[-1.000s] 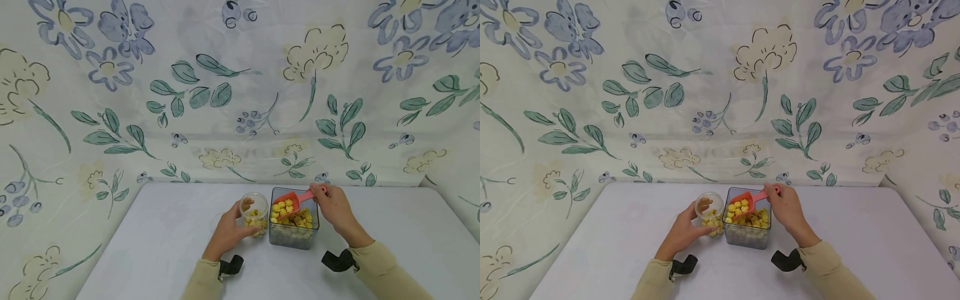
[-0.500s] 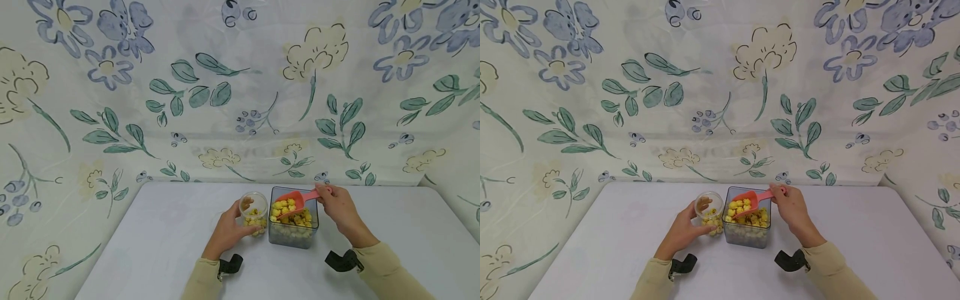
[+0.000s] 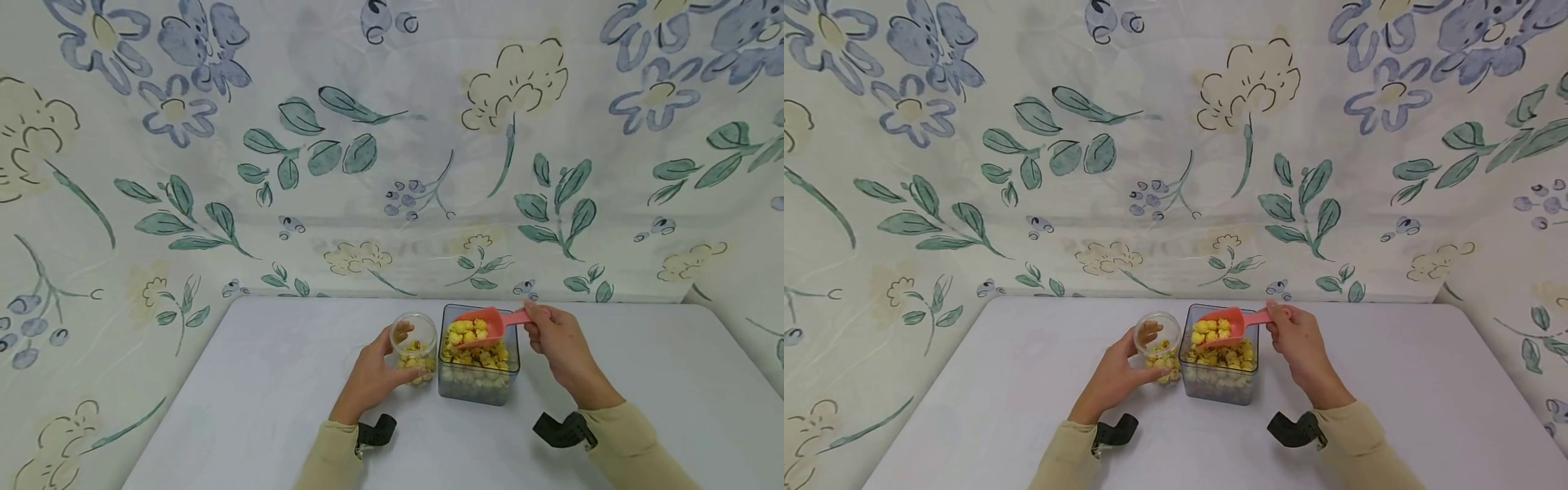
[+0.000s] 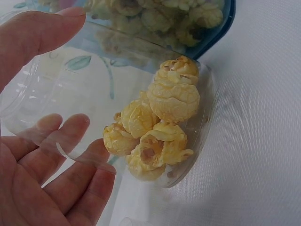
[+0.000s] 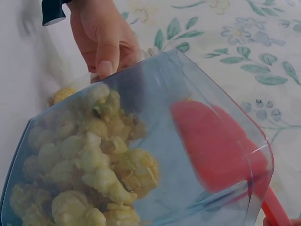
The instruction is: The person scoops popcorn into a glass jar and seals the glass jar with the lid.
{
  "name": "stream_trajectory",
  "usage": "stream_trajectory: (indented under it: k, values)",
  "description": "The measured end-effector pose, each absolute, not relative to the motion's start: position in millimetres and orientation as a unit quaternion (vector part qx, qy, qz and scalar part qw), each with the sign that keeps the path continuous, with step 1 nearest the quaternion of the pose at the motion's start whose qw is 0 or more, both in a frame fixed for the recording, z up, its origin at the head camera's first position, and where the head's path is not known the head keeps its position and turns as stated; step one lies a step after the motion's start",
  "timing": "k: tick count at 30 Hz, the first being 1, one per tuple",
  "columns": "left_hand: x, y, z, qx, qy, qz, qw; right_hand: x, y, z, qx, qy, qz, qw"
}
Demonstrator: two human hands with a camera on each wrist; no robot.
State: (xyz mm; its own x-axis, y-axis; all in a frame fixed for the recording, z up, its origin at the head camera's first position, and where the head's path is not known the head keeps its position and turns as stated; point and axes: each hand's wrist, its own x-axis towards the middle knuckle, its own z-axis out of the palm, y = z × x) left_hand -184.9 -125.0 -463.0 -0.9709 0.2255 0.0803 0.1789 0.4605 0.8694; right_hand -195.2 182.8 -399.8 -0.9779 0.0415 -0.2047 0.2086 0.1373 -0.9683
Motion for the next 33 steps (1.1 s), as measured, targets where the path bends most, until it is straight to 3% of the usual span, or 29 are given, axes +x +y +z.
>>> stream_trajectory:
  k: [33]
  values:
    - [-186.0, -125.4, -464.6, 0.12, 0.853, 0.508, 0.023, -190.9, 165.0, -378.7, 0.063, 0.719, -0.692, -0.013]
